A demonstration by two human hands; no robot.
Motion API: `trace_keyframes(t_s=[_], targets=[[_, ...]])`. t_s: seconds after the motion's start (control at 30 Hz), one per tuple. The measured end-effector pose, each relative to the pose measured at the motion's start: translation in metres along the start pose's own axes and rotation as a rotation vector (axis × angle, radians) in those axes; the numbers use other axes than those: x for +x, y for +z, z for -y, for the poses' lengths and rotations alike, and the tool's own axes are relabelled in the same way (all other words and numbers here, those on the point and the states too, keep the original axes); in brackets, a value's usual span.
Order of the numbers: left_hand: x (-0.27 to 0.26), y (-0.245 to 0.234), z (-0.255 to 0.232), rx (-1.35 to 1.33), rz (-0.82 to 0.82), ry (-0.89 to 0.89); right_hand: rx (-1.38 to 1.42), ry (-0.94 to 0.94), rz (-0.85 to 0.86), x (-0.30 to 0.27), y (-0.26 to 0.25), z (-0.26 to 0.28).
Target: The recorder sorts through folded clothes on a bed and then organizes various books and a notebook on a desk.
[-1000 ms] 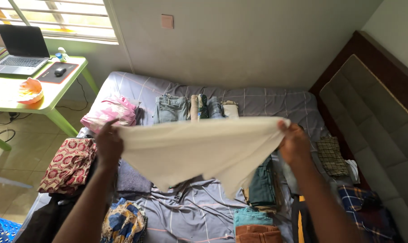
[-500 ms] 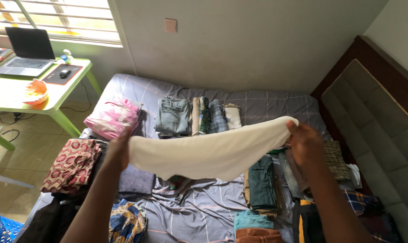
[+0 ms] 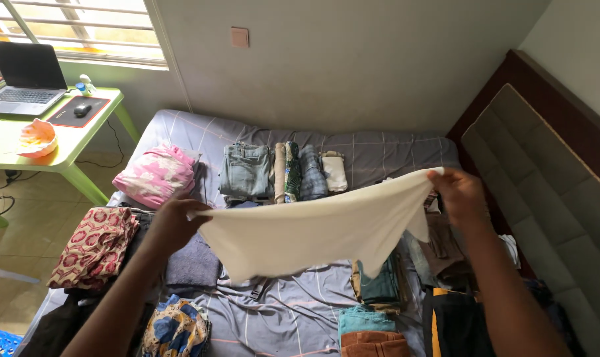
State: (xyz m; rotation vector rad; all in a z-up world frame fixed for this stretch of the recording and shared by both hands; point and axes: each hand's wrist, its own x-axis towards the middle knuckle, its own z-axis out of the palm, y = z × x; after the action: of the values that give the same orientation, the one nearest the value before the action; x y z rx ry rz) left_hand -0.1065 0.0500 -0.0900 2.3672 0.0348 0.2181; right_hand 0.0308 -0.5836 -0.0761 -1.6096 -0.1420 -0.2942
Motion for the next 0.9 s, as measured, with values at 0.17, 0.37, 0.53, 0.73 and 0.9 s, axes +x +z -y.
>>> trace_keyframes(t_s=[0.17,0.37,0.53,0.73,0.9], targets=[[0.013,-0.025,-0.002,0.102,-0.18,0.356,0.104,0.045,0.032,-0.002,0.008,0.027],[0.057,0.031,-0.029,-0.463,-0.107,-0.245,-0.07,0.234,-0.128,0.011,0.093,-0.02],[0.057,0.117,-0.088,-0.286,-0.141,0.154,0.028,0.114,0.331,-0.066,0.198,-0.027],[0.018,0.084,-0.151,-0.628,0.237,-0.001,0.337,-0.031,0.876,-0.114,0.224,0.056],[0.003,0.063,-0.162,-0.526,0.337,0.098,0.284,0.017,0.974,-0.096,0.205,0.061]])
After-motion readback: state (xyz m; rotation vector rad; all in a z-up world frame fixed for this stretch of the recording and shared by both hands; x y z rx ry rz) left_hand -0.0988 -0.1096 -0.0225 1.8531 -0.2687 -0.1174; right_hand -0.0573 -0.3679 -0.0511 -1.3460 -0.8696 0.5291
